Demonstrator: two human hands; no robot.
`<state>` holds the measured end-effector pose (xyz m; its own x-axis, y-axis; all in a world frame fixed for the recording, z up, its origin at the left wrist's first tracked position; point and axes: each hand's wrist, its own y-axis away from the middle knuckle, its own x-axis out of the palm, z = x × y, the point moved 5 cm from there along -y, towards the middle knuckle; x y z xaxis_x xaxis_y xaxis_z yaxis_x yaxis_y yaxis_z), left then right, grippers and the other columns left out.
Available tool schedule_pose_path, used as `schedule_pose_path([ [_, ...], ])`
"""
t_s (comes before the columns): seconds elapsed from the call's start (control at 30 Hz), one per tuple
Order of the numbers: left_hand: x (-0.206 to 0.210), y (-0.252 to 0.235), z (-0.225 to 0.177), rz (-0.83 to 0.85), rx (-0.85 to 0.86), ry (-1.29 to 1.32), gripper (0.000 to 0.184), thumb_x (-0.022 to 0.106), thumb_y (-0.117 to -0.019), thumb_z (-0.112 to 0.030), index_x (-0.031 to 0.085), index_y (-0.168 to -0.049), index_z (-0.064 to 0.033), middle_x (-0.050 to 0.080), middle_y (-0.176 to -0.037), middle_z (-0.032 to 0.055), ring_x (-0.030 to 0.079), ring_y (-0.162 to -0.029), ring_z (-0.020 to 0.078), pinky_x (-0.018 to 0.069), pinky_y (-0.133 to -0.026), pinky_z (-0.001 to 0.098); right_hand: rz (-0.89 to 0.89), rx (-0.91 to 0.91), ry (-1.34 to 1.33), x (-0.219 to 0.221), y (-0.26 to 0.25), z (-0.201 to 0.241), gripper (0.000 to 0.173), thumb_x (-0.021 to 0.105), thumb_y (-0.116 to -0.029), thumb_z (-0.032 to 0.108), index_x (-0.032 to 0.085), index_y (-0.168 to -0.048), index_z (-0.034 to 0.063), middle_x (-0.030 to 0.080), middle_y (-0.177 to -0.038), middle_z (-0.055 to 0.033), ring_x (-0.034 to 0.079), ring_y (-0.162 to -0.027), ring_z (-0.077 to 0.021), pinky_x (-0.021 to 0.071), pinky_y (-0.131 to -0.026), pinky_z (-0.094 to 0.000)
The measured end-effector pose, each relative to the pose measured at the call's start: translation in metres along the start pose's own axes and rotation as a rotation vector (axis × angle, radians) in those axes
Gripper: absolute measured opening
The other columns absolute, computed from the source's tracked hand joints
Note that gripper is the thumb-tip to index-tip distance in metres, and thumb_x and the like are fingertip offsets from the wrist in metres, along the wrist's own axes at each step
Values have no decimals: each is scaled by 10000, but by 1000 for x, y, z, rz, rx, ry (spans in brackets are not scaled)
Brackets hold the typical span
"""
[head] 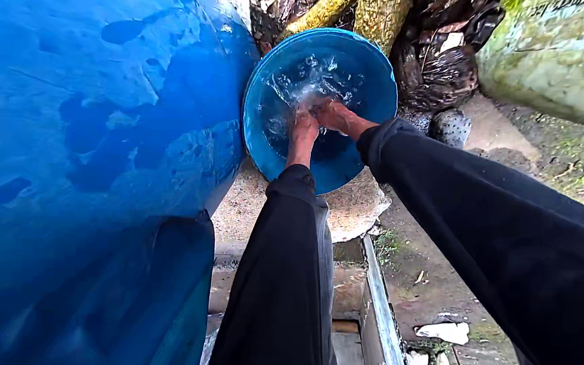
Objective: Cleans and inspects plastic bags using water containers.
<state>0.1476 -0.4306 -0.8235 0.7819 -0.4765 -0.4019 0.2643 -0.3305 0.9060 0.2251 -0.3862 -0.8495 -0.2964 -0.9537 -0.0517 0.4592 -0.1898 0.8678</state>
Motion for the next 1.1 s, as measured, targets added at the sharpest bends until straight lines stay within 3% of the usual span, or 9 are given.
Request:
schedule_pose_path([
  [0.13,21,-8,3,59,35,-112,545,625,-979,-103,477,-1499,-32,472,-1537,225,404,-1454,395,305,-1192,568,97,46,75,17,-15,-14,477,537,-1060,172,477,-1497,-7,470,-1531,-254,411,-1454,-396,299,-1201,-573],
  [0.23,30,3,3,161,-95,-173,472,449,-1087,-141,406,-1528,22,401,-1583,243,349,-1496,381,287,-1212,521,162,130,67,20,-14,-26,465,536,-1070,181,487,-1483,-26,470,-1528,-262,414,-1455,-396,293,-1203,-559],
  [0.47,20,9,3,-73,-6,-56,382,579,-1011,-176,626,-1372,-59,608,-1396,212,549,-1321,402,418,-1088,608,107,178,167,-1,19,-10,430,555,-1050,201,561,-1419,-19,527,-1458,-291,466,-1386,-473,348,-1120,-669],
  [0.57,-19,84,-3,-139,1,371,372,460,-1097,-200,550,-1420,-40,581,-1435,165,536,-1350,306,417,-1143,486,10,160,127,-21,65,10,353,604,-991,144,625,-1297,-31,599,-1334,-299,558,-1275,-476,453,-1009,-678],
  [0.7,-55,177,7,-439,176,668,412,445,-1097,-386,655,-1261,-72,721,-1121,93,696,-1021,213,573,-939,467,-279,-185,-183,-28,173,34,199,618,-1004,168,697,-1171,94,734,-1007,-139,718,-923,-320,587,-831,-580],
  [0.77,-79,224,-6,-549,173,749,346,495,-1085,-306,678,-1141,-18,708,-959,89,692,-874,192,596,-831,425,-237,-261,-306,-40,235,75,192,588,-1027,153,712,-1161,91,738,-927,-98,724,-812,-249,614,-778,-520],
  [0.9,-128,338,-44,-684,230,816,212,524,-1051,-102,662,-1099,52,722,-986,81,702,-911,150,605,-844,359,-206,-298,-409,-53,348,141,306,581,-1026,399,743,-1021,139,694,-799,-21,666,-736,-161,570,-713,-431],
  [0.97,-149,394,-60,-748,295,854,172,563,-1036,-92,680,-1102,16,739,-1018,38,711,-953,133,604,-880,343,-231,-372,-473,-65,397,168,276,591,-1026,364,724,-971,128,670,-792,-6,637,-720,-131,547,-669,-375],
  [1.1,-177,476,-71,-873,368,882,130,637,-1013,-160,743,-1085,-142,754,-1037,-58,709,-988,87,590,-908,301,-180,-578,-531,-82,462,206,184,533,-1026,123,715,-1017,98,712,-928,-23,690,-874,-131,585,-765,-341],
])
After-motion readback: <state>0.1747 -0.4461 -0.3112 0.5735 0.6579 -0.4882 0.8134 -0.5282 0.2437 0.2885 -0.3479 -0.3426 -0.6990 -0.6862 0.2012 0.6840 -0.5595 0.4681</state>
